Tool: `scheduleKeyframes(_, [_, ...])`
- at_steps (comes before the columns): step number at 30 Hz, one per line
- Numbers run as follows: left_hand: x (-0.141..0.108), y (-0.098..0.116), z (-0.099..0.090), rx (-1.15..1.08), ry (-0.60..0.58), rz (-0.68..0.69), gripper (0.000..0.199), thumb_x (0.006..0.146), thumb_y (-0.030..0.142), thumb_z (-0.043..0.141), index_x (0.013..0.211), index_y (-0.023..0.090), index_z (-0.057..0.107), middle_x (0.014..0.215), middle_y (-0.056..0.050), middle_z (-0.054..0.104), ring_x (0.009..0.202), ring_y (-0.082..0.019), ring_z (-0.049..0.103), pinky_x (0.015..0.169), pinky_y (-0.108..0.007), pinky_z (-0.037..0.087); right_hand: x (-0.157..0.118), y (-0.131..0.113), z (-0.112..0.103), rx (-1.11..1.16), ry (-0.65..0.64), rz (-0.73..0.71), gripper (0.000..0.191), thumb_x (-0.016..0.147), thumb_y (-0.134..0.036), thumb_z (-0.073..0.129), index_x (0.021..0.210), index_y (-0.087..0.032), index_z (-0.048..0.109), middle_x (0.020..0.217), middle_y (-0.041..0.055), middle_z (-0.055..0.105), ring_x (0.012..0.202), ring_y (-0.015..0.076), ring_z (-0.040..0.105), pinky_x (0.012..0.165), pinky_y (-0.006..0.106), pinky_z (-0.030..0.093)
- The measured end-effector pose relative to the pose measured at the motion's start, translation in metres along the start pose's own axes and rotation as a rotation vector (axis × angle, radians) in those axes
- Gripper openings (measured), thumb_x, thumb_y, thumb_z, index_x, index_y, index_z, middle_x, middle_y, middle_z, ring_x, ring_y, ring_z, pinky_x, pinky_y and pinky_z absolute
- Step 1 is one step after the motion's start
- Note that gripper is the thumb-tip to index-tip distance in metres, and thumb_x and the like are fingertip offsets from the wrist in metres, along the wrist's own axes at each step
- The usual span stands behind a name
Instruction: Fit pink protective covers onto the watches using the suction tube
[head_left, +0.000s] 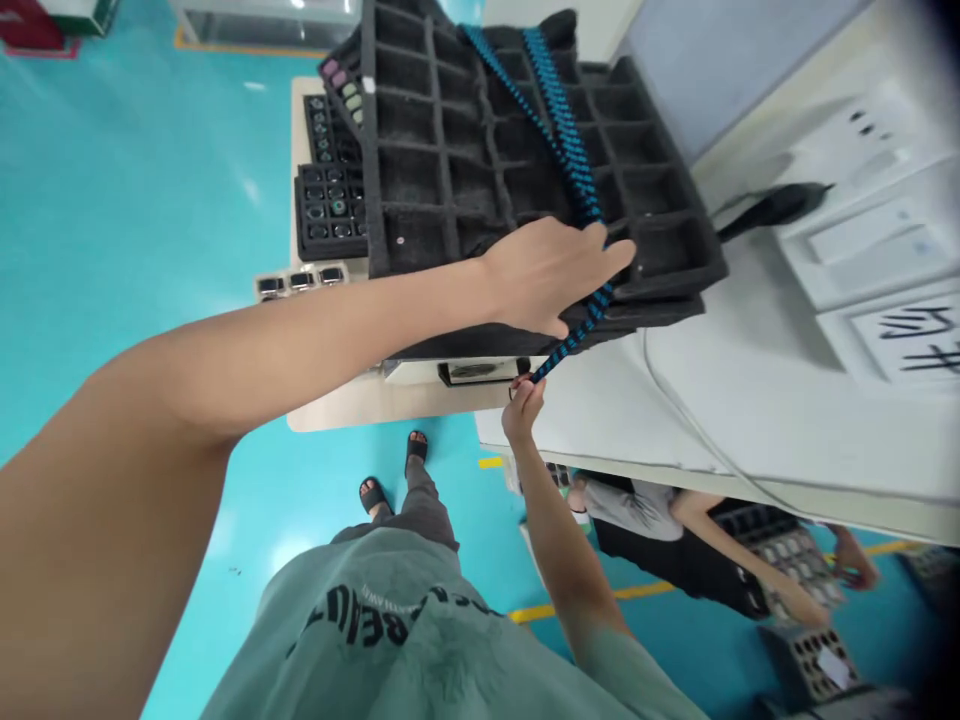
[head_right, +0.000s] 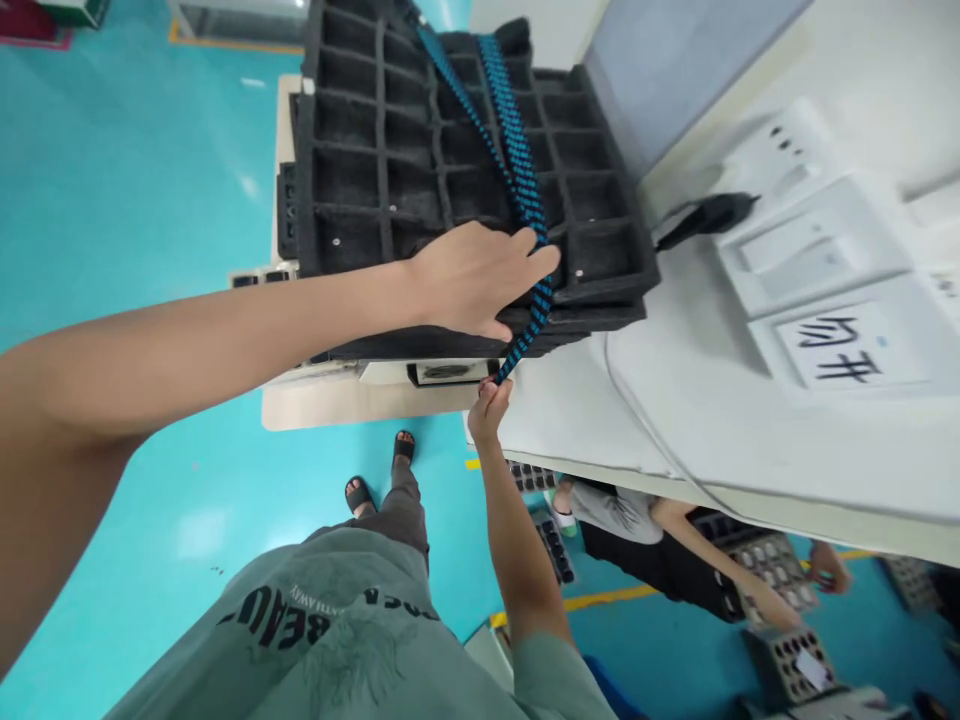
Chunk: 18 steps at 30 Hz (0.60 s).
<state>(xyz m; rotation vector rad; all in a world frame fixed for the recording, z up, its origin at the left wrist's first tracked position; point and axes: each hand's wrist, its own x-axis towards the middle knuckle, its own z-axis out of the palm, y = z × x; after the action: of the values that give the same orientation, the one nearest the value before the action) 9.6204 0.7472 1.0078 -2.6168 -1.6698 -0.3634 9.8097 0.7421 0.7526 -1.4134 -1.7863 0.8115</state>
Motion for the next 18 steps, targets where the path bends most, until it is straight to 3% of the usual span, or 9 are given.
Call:
scheduleKeyframes(3, [0.000,0.002,-0.002,0.030,0.028,0.042,0.081,0.080,0.042,0.086,0.145,0.012,0.048,0.132,-0.022,0.059,0.108,-0.042,0.065,0.092,-0.050,0.048,0.004,0.010,0.010,-0.002,0.050,-0.020,0.026,0.099,-0.047,0.015,0.092,-0.029,0.032,0.093,0.0087,0.055,0.093,0.0272,0.062,0.093,0.044,0.054])
scheduleKeyframes(6, [0.001,0.001,-0.001,0.007,0.021,0.030,0.083,0.079,0.048,0.087,0.146,0.016,0.048,0.135,-0.022,0.058,0.110,-0.042,0.065,0.095,-0.051,0.047,0.013,0.015,0.017,0.000,0.103,-0.038,0.024,0.099,-0.042,0.015,0.092,-0.028,0.034,0.097,0.0101,0.055,0.096,0.0265,0.063,0.096,0.045,0.054])
scheduleKeyframes(13, [-0.003,0.000,0.003,0.014,0.032,-0.014,0.084,0.074,0.050,0.087,0.143,0.017,0.052,0.134,-0.022,0.061,0.124,-0.047,0.061,0.101,-0.053,0.045,0.018,0.001,0.025,-0.025,0.190,-0.055,0.016,0.099,-0.035,0.032,0.086,-0.028,0.039,0.098,0.0134,0.055,0.105,0.0318,0.059,0.104,0.054,0.049])
scheduleKeyframes(16, [0.005,0.007,-0.011,-0.037,0.076,-0.082,0.071,0.080,0.051,0.080,0.135,0.012,0.059,0.130,-0.024,0.065,0.126,-0.047,0.061,0.105,-0.056,0.044,0.019,-0.012,0.029,-0.028,0.207,-0.070,0.015,0.098,-0.032,0.032,0.086,-0.027,0.040,0.101,0.0160,0.055,0.109,0.0344,0.056,0.106,0.060,0.046])
scheduleKeyframes(18, [0.018,0.012,-0.028,-0.105,0.139,-0.210,0.054,0.089,0.046,0.072,0.128,0.009,0.063,0.128,-0.023,0.067,0.126,-0.045,0.062,0.104,-0.057,0.045,0.016,-0.018,0.028,-0.024,0.202,-0.087,0.016,0.098,-0.032,0.032,0.086,-0.027,0.040,0.101,0.0166,0.056,0.110,0.0349,0.056,0.108,0.061,0.044])
